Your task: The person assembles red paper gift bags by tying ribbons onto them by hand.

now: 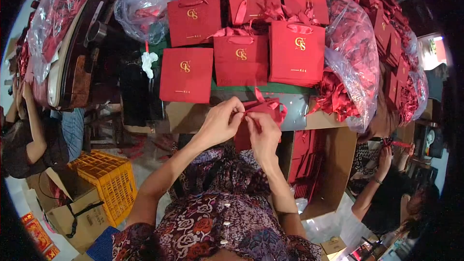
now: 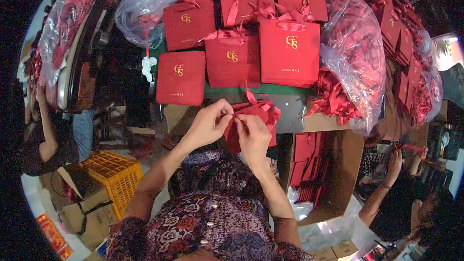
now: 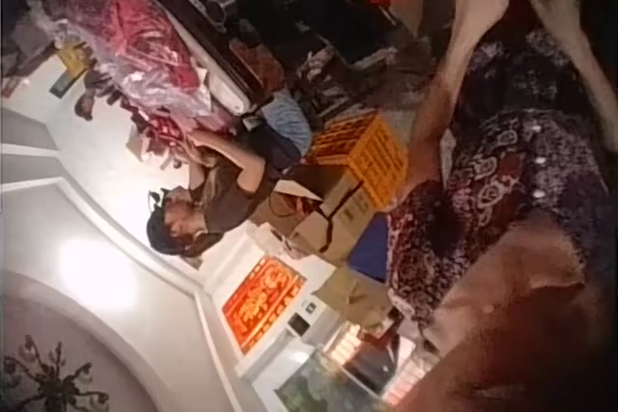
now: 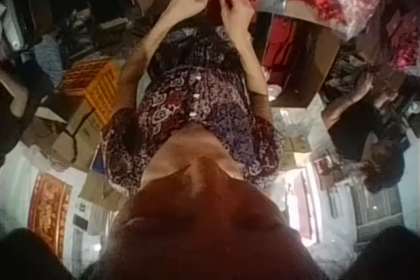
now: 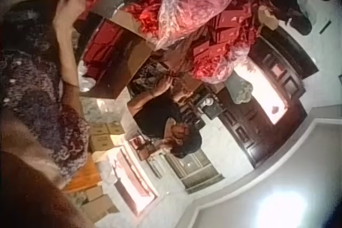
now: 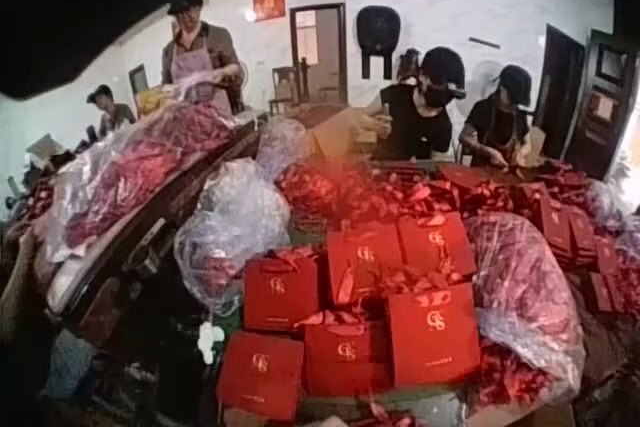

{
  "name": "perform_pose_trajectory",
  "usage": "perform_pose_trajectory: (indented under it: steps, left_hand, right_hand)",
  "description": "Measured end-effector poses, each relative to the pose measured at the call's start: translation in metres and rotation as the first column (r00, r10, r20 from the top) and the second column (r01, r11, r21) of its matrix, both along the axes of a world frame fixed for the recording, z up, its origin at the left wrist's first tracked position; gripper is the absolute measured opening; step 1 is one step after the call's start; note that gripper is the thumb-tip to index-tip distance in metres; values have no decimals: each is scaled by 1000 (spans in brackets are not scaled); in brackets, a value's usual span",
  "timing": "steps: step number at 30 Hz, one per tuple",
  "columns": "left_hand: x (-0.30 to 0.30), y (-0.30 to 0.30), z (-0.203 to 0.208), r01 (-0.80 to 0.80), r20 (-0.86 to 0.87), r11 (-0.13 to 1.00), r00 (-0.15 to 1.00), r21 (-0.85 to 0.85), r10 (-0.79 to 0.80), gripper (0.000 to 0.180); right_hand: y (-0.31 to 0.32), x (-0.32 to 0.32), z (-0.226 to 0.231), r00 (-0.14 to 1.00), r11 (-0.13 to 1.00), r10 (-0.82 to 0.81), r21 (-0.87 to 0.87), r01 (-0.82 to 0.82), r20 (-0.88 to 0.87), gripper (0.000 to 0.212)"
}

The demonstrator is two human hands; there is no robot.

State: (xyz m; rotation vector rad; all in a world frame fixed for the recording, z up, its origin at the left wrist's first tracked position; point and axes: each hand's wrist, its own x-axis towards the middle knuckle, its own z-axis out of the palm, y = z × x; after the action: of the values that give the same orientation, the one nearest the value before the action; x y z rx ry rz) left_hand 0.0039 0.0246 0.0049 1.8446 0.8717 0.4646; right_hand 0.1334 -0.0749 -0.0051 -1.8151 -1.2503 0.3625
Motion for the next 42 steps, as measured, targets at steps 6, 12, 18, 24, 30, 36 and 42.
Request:
perform_pose_trajectory:
  steps: [6, 12, 18, 24, 30, 36, 42]
  left_hand:
    - [-1, -4, 0, -32, 3, 997, 1000, 73, 31, 12]
    - [-3, -7, -1, -6, -13, 987, 1000, 160, 8, 15]
    - [-6, -13, 7, 36, -14, 943, 999, 330, -34, 13]
    - [-8, -20, 10, 144, -22, 843, 988, 518, -155, 10]
    - [-11, -16, 2, 177, 8, 772, 973, 611, -229, 12]
    - [-9, -9, 7, 151, 47, 892, 981, 427, -189, 9]
    - [-9, -5, -6, 46, -19, 974, 999, 221, -43, 9]
  right_hand:
    - [-5, -2, 0, 1000, 1000, -18, -3, 18, -1, 18]
    - [0, 4, 20, 989, 995, 96, -15, -95, 115, 17]
    - [7, 28, 44, 943, 981, 195, -37, -192, 269, 9]
    - [10, 50, 39, 903, 895, 408, -255, -367, 133, 11]
    - [22, 63, 31, 844, 793, 395, -330, -513, -363, 15]
    - [29, 48, -15, 871, 912, 172, -261, -317, -460, 22]
    - [40, 53, -20, 919, 979, 40, -169, -114, -392, 22]
